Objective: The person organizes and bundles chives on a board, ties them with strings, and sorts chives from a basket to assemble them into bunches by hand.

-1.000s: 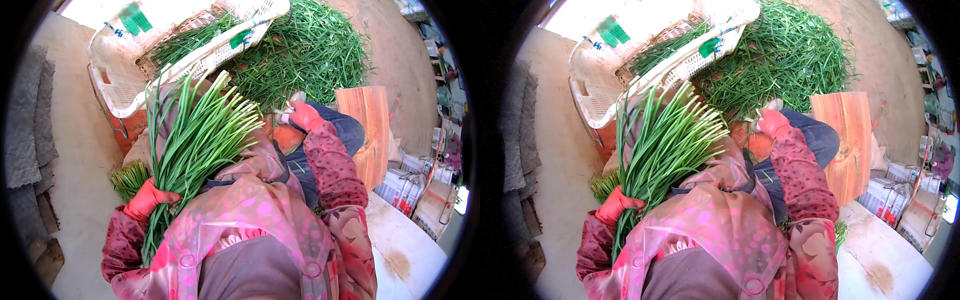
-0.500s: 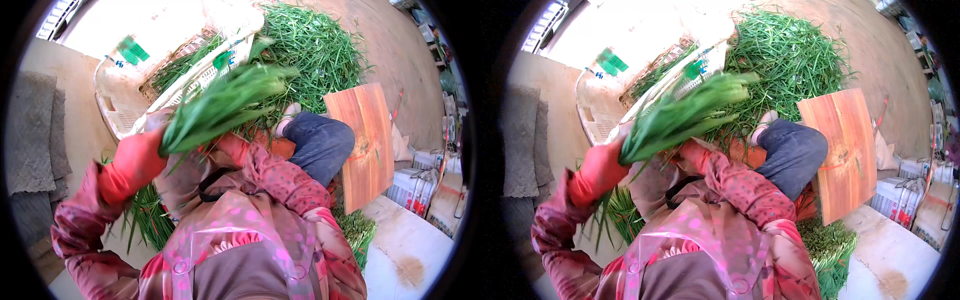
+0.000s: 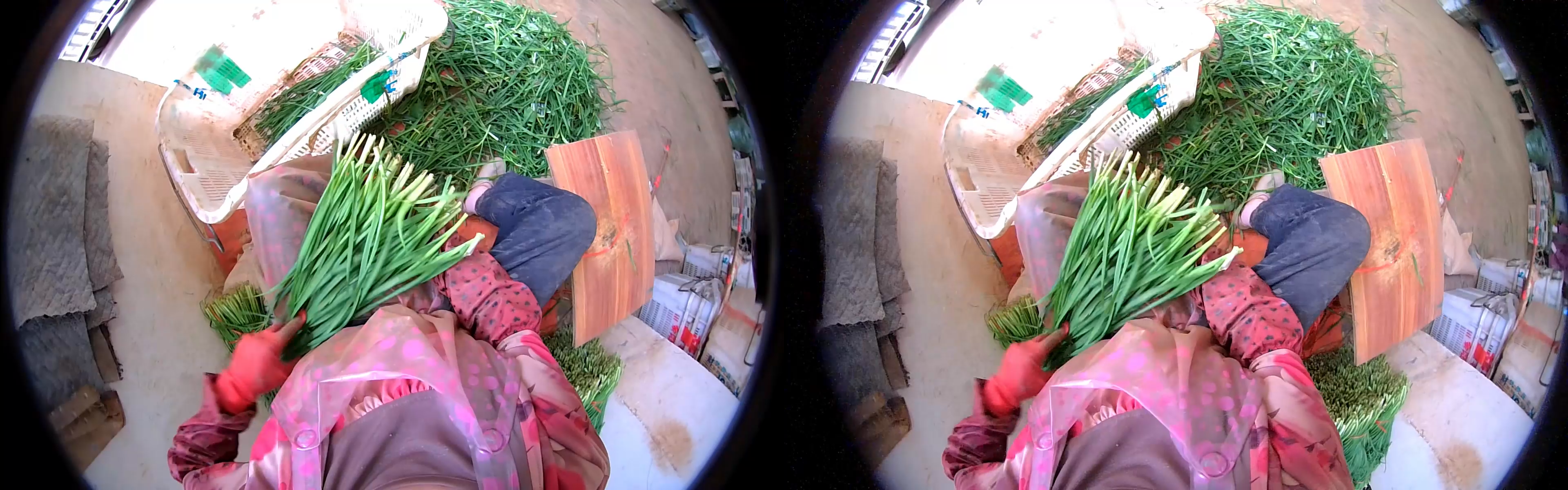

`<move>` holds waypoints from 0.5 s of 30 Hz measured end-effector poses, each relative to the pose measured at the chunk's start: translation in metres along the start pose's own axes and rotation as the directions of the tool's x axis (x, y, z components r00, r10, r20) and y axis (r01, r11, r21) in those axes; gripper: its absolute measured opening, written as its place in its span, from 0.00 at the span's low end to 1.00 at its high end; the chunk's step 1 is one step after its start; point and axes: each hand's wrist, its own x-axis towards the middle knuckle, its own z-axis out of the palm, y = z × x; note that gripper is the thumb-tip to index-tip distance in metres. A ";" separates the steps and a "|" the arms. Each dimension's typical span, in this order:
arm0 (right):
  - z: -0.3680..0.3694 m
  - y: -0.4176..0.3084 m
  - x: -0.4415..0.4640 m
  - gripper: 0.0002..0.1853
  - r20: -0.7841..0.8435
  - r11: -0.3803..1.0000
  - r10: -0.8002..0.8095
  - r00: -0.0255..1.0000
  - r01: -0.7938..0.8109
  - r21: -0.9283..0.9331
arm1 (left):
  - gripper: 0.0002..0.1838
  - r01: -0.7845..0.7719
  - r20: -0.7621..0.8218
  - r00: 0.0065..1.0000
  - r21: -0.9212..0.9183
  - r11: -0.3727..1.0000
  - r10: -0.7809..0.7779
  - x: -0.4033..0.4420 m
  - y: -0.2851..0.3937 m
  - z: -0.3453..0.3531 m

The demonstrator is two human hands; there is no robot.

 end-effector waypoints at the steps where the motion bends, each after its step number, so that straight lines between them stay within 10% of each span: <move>1: -0.006 -0.001 -0.001 0.19 -0.025 1.000 -0.008 1.000 0.008 0.005 | 0.25 0.020 0.159 0.987 -0.172 0.985 0.008 -0.001 0.001 -0.025; 5: -0.042 -0.005 -0.006 0.20 -0.180 0.999 -0.049 0.982 0.045 -0.026 | 0.10 -0.052 -0.351 0.924 -0.504 0.862 -0.149 0.049 -0.021 -0.065; 7: -0.073 -0.008 -0.011 0.20 -0.287 0.995 -0.068 0.956 0.045 -0.085 | 0.12 -0.052 -0.311 0.900 -0.774 0.631 -0.307 0.094 -0.025 -0.069; 10: -0.130 -0.013 -0.028 0.21 -0.438 0.975 -0.083 0.895 -0.019 -0.223 | 0.20 -0.314 -0.476 0.879 -0.639 0.703 -0.040 0.153 -0.025 -0.043; 15: -0.152 -0.032 -0.071 0.22 -0.431 0.894 -0.096 0.897 -0.113 -0.434 | 0.40 -0.185 -0.397 0.917 -0.492 0.851 -0.031 0.143 0.010 -0.096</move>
